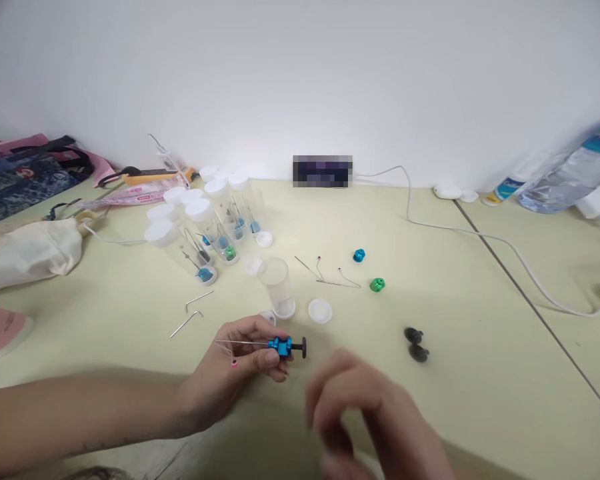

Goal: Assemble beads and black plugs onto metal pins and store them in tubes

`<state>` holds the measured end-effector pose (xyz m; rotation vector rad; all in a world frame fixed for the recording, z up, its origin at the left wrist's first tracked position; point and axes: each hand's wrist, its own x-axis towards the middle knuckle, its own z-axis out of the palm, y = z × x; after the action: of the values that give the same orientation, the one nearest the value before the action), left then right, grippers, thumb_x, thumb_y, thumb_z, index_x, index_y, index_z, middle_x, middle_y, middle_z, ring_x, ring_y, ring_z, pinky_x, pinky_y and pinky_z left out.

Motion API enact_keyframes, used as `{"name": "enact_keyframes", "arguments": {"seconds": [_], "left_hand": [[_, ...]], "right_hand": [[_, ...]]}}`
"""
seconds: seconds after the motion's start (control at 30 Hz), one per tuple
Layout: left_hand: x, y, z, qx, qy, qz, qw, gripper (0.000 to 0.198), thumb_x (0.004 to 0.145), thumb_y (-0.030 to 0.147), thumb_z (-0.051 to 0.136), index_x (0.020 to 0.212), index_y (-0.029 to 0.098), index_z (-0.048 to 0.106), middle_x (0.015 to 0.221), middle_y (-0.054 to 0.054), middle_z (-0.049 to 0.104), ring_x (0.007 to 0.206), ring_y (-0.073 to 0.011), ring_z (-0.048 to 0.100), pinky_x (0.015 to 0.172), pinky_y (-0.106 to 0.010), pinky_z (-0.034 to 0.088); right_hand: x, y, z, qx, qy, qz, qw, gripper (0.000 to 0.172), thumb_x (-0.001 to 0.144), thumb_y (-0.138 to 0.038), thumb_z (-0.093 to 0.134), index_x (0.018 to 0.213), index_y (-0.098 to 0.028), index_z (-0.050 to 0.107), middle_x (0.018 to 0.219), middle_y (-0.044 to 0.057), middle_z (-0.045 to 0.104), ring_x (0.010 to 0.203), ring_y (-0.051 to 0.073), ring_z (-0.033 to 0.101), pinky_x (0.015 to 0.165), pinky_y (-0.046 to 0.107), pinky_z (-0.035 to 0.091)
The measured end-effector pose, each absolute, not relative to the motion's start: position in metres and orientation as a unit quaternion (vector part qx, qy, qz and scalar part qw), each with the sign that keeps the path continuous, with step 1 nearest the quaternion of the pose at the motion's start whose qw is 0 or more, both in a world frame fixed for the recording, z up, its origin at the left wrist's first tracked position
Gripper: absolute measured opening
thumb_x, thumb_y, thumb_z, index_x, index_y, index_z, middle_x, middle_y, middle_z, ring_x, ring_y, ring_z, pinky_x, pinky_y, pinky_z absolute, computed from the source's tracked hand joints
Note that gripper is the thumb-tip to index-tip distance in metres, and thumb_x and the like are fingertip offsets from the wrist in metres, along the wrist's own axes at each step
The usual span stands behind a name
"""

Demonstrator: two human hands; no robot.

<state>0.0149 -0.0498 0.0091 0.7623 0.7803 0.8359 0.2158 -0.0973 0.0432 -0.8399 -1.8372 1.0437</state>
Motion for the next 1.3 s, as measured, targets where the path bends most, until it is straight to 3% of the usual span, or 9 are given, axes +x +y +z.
{"name": "enact_keyframes", "arguments": {"seconds": [0.1, 0.27, 0.43, 0.67, 0.8, 1.0, 1.17, 1.3], "left_hand": [[0.014, -0.049, 0.01, 0.359, 0.363, 0.385, 0.769, 0.017, 0.074, 0.021, 0.077, 0.085, 0.012, 0.069, 0.072, -0.004, 0.072, 0.065, -0.0118, 0.068, 0.069, -0.023, 0.056], [0.013, -0.048, 0.009, 0.36, 0.358, 0.383, 0.771, 0.019, 0.073, 0.022, 0.077, 0.087, 0.011, 0.069, 0.073, -0.005, 0.071, 0.066, -0.0134, 0.068, 0.069, -0.025, 0.057], [0.013, -0.048, 0.008, 0.36, 0.357, 0.384, 0.772, 0.018, 0.073, 0.022, 0.076, 0.086, 0.011, 0.069, 0.074, -0.005, 0.071, 0.067, -0.014, 0.069, 0.069, -0.026, 0.057], [0.013, -0.048, 0.008, 0.352, 0.345, 0.385, 0.78, 0.017, 0.072, 0.018, 0.077, 0.085, 0.011, 0.069, 0.075, -0.005, 0.073, 0.062, -0.0128, 0.069, 0.067, -0.024, 0.057], [0.013, -0.049, 0.009, 0.351, 0.349, 0.381, 0.781, 0.017, 0.072, 0.018, 0.077, 0.085, 0.011, 0.07, 0.071, -0.004, 0.072, 0.062, -0.0126, 0.069, 0.067, -0.024, 0.057], [0.013, -0.048, 0.011, 0.356, 0.356, 0.379, 0.776, 0.016, 0.073, 0.019, 0.077, 0.084, 0.011, 0.069, 0.071, -0.004, 0.072, 0.063, -0.0129, 0.068, 0.068, -0.025, 0.056], [0.013, -0.048, 0.01, 0.358, 0.351, 0.38, 0.777, 0.015, 0.073, 0.017, 0.076, 0.085, 0.011, 0.07, 0.07, -0.004, 0.072, 0.062, -0.0124, 0.068, 0.067, -0.024, 0.057], [0.013, -0.047, 0.009, 0.359, 0.342, 0.383, 0.779, 0.015, 0.074, 0.016, 0.075, 0.087, 0.011, 0.07, 0.071, -0.004, 0.072, 0.062, -0.012, 0.068, 0.067, -0.024, 0.057]], "right_hand": [[0.221, -0.073, 0.02, -0.364, -0.771, 0.294, 0.432, 0.016, 0.095, -0.017, 0.044, 0.108, -0.026, 0.048, 0.078, 0.004, 0.055, 0.075, 0.02, 0.057, 0.064, 0.033, 0.05], [0.221, -0.062, 0.008, -0.392, -0.799, 0.266, 0.371, 0.031, 0.089, -0.015, 0.053, 0.119, -0.024, 0.046, 0.082, 0.003, 0.053, 0.072, 0.018, 0.055, 0.06, 0.031, 0.05], [0.219, -0.065, 0.01, -0.402, -0.807, 0.253, 0.352, 0.024, 0.09, -0.014, 0.054, 0.111, -0.024, 0.049, 0.08, 0.002, 0.058, 0.07, 0.016, 0.059, 0.061, 0.028, 0.049], [0.22, -0.063, 0.011, -0.427, -0.812, 0.258, 0.305, 0.008, 0.093, -0.021, 0.05, 0.099, -0.022, 0.056, 0.07, -0.001, 0.059, 0.061, 0.014, 0.057, 0.056, 0.025, 0.045], [0.221, -0.062, 0.014, -0.421, -0.808, 0.299, 0.283, 0.022, 0.098, -0.027, 0.039, 0.088, -0.021, 0.057, 0.07, 0.001, 0.06, 0.063, 0.015, 0.057, 0.057, 0.025, 0.044], [0.224, -0.065, 0.012, -0.414, -0.783, 0.303, 0.353, 0.033, 0.101, -0.038, 0.028, 0.115, -0.025, 0.055, 0.074, 0.002, 0.061, 0.064, 0.016, 0.059, 0.06, 0.027, 0.047], [0.226, -0.065, 0.01, -0.408, -0.785, 0.318, 0.34, 0.041, 0.101, -0.042, 0.024, 0.11, -0.025, 0.059, 0.073, 0.003, 0.06, 0.065, 0.018, 0.06, 0.061, 0.029, 0.047], [0.227, -0.064, 0.009, -0.403, -0.778, 0.327, 0.355, 0.041, 0.101, -0.044, 0.023, 0.118, -0.025, 0.056, 0.074, 0.002, 0.06, 0.064, 0.017, 0.059, 0.061, 0.028, 0.046]]}}
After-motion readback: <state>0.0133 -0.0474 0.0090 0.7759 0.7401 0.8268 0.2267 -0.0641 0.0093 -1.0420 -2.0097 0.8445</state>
